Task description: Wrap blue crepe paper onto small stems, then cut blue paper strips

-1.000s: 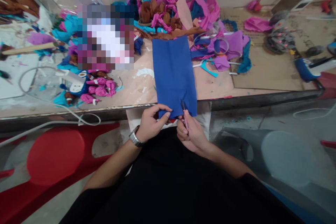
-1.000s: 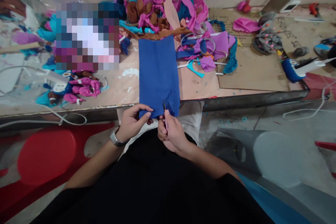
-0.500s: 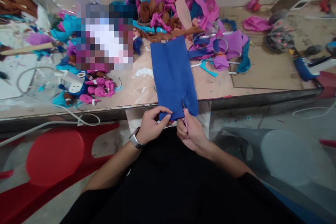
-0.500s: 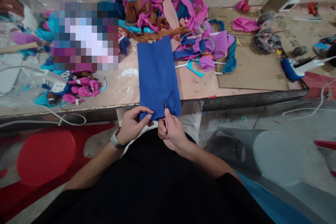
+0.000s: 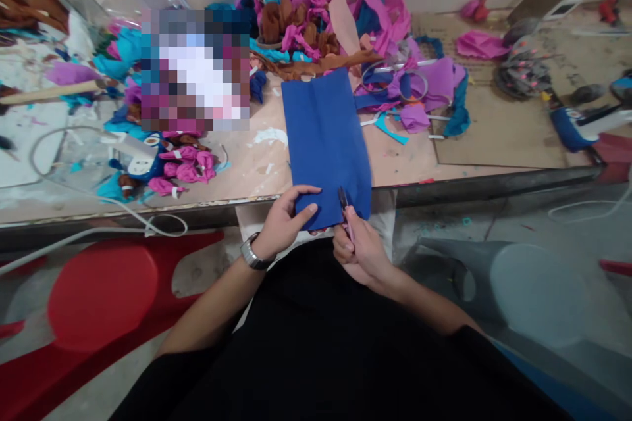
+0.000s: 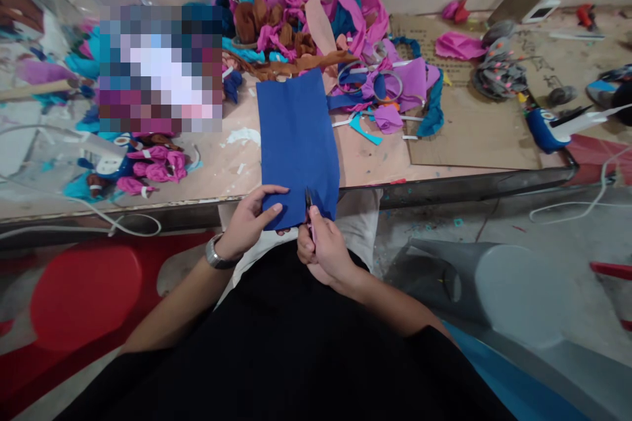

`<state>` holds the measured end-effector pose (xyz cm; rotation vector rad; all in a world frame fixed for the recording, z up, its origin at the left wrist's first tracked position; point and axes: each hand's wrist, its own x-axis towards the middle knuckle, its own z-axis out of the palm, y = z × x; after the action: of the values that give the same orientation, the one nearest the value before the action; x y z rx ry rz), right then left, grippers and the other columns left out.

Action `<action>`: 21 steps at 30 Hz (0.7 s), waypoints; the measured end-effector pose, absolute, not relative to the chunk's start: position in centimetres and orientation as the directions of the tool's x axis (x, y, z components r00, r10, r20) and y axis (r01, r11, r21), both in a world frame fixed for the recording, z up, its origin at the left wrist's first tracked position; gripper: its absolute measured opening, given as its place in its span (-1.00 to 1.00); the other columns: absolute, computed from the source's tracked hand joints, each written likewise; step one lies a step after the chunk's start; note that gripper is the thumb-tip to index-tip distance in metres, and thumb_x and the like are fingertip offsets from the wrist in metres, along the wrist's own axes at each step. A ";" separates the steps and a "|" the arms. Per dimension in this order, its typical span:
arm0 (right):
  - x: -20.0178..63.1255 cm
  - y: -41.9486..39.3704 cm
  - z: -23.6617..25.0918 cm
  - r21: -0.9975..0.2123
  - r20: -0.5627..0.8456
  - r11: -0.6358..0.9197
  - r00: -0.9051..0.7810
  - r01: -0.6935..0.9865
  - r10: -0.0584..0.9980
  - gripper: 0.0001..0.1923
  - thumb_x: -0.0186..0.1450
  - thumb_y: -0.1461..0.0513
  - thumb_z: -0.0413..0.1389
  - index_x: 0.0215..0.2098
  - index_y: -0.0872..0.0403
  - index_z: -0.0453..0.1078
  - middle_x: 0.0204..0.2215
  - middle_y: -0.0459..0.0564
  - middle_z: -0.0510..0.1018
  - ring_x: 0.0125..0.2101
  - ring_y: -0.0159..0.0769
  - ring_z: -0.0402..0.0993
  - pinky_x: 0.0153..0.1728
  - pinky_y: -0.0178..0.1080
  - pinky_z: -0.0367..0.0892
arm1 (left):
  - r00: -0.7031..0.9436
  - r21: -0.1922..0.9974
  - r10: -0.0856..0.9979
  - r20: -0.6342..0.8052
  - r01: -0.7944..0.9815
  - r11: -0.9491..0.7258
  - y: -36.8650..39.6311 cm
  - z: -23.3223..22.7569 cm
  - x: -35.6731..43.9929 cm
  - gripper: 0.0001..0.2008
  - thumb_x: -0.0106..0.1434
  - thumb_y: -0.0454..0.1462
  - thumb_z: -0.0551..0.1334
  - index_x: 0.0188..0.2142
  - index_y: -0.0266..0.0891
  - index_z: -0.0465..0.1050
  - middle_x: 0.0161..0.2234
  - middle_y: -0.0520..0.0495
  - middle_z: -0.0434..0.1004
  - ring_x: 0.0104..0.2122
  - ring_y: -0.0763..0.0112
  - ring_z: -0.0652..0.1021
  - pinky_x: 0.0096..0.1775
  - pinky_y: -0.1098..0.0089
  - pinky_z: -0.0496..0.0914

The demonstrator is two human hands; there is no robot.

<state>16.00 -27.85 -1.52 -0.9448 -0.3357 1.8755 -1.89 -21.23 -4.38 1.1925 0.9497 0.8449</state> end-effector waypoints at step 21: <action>17.4 -28.9 -1.3 -0.535 -0.554 -0.601 -0.289 -0.594 0.780 -0.53 0.37 -0.18 0.23 -0.24 0.04 0.34 -0.72 -0.36 0.24 -0.79 -0.60 -0.10 -0.75 -0.43 -0.10 | 0.315 0.982 0.948 -0.044 0.187 -0.017 -21.3 -4.0 -1.8 -0.82 0.36 -0.16 0.35 -0.10 -0.16 0.63 -0.14 -0.08 0.68 -0.24 0.35 0.61 -0.17 0.34 0.51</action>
<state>17.44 -28.91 -1.29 -1.0229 -0.2828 1.9812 -1.85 -21.28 -4.02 1.4701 1.1020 0.8606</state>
